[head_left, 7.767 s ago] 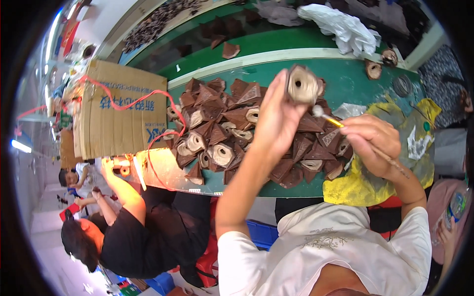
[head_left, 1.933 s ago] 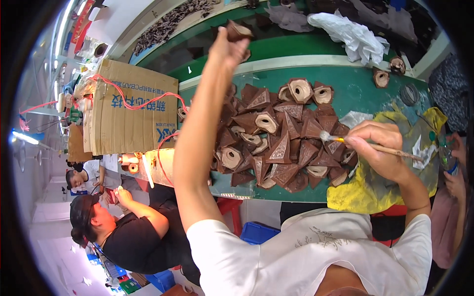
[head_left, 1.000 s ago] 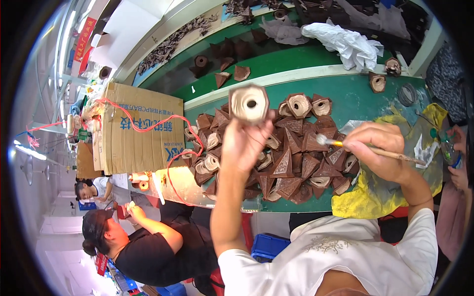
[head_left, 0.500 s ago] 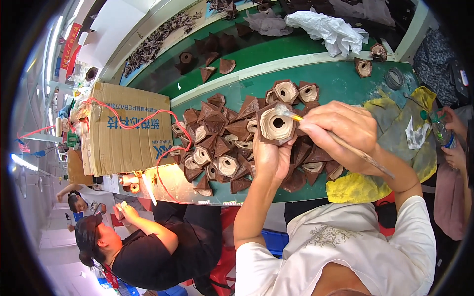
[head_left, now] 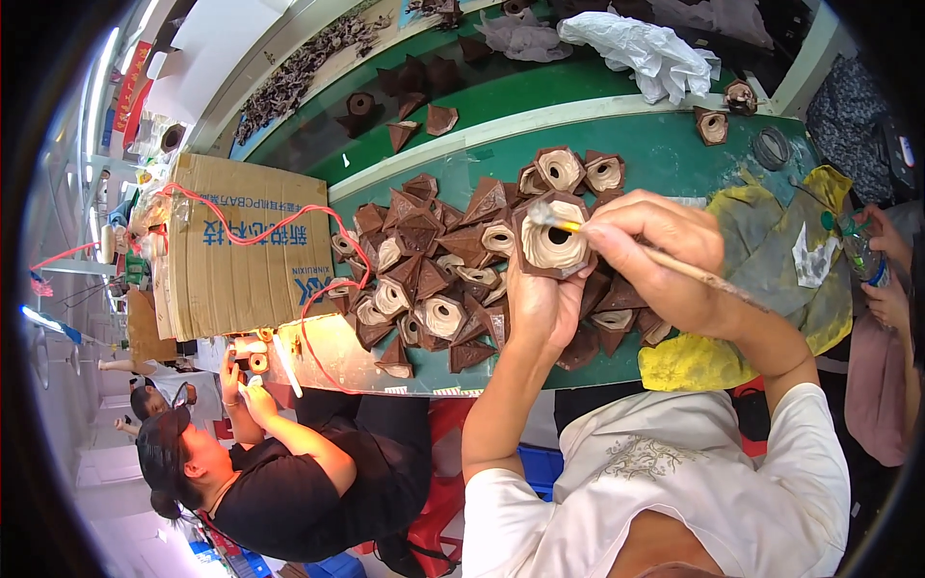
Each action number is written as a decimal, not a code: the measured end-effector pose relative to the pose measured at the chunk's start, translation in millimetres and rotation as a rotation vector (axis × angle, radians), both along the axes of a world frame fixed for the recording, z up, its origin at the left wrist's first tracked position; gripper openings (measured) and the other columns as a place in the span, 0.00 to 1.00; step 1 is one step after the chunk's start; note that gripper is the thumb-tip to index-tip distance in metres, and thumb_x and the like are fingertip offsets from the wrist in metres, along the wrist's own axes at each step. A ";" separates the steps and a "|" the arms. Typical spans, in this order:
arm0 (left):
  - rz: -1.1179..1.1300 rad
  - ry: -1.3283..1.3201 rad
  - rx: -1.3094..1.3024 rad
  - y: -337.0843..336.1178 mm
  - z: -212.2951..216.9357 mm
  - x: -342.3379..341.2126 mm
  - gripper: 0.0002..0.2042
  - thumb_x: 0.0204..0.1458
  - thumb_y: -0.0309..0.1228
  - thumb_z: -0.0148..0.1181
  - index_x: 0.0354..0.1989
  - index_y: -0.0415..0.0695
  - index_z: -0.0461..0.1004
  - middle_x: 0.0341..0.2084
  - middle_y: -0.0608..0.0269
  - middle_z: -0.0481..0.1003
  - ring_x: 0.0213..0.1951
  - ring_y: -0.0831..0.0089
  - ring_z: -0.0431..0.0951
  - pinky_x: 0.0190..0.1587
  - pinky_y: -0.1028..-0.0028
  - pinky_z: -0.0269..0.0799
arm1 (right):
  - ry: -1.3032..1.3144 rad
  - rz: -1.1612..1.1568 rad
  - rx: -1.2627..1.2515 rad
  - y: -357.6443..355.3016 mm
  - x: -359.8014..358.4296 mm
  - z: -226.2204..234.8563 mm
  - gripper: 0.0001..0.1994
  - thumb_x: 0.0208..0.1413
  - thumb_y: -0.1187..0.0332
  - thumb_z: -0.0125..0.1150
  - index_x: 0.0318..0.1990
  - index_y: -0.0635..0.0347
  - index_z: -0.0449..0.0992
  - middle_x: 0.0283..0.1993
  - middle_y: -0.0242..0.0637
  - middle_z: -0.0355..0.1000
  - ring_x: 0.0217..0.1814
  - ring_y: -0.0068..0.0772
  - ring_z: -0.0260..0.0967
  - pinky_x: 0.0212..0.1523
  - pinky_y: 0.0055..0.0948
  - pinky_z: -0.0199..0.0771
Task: The person applies adhesive to the interior of plastic cone-shaped components using a small brush.
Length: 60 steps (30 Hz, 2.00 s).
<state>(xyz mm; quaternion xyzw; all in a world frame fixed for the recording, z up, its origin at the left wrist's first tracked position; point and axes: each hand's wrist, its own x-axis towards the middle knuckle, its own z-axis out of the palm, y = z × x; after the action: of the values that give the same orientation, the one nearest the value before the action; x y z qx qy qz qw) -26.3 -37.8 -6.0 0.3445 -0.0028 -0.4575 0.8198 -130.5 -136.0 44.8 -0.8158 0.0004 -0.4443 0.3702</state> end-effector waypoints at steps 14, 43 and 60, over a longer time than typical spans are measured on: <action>-0.002 -0.078 0.083 -1.3 -19.5 4.4 0.12 0.63 0.34 0.42 0.47 0.41 0.66 0.40 0.62 0.73 0.42 0.72 0.76 0.45 0.72 0.76 | 0.010 0.093 0.074 10.6 0.8 -0.4 0.03 0.47 0.77 0.63 0.28 0.68 0.77 0.24 0.40 0.73 0.24 0.33 0.73 0.23 0.26 0.71; 0.155 -0.350 0.087 -2.0 -7.3 -2.5 0.15 0.64 0.43 0.40 0.43 0.43 0.67 0.33 0.64 0.73 0.33 0.79 0.74 0.28 0.79 0.70 | 0.171 -0.108 0.062 -6.1 -17.4 -4.2 0.04 0.52 0.76 0.61 0.27 0.67 0.77 0.24 0.35 0.75 0.23 0.20 0.71 0.21 0.19 0.67; 0.153 -0.236 0.083 -1.1 -20.8 -3.2 0.15 0.63 0.43 0.42 0.46 0.44 0.65 0.38 0.63 0.72 0.38 0.76 0.75 0.33 0.77 0.74 | 0.147 -0.091 0.742 -9.7 -10.6 -11.4 0.09 0.57 0.71 0.59 0.32 0.69 0.78 0.25 0.35 0.76 0.26 0.17 0.73 0.29 0.15 0.75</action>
<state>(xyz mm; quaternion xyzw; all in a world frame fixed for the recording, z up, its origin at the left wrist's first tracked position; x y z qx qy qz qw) -29.5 -38.9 -26.8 0.4285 -0.0540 -0.3499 0.8313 -141.1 -145.7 33.3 -0.6551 0.2240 -0.3704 0.6193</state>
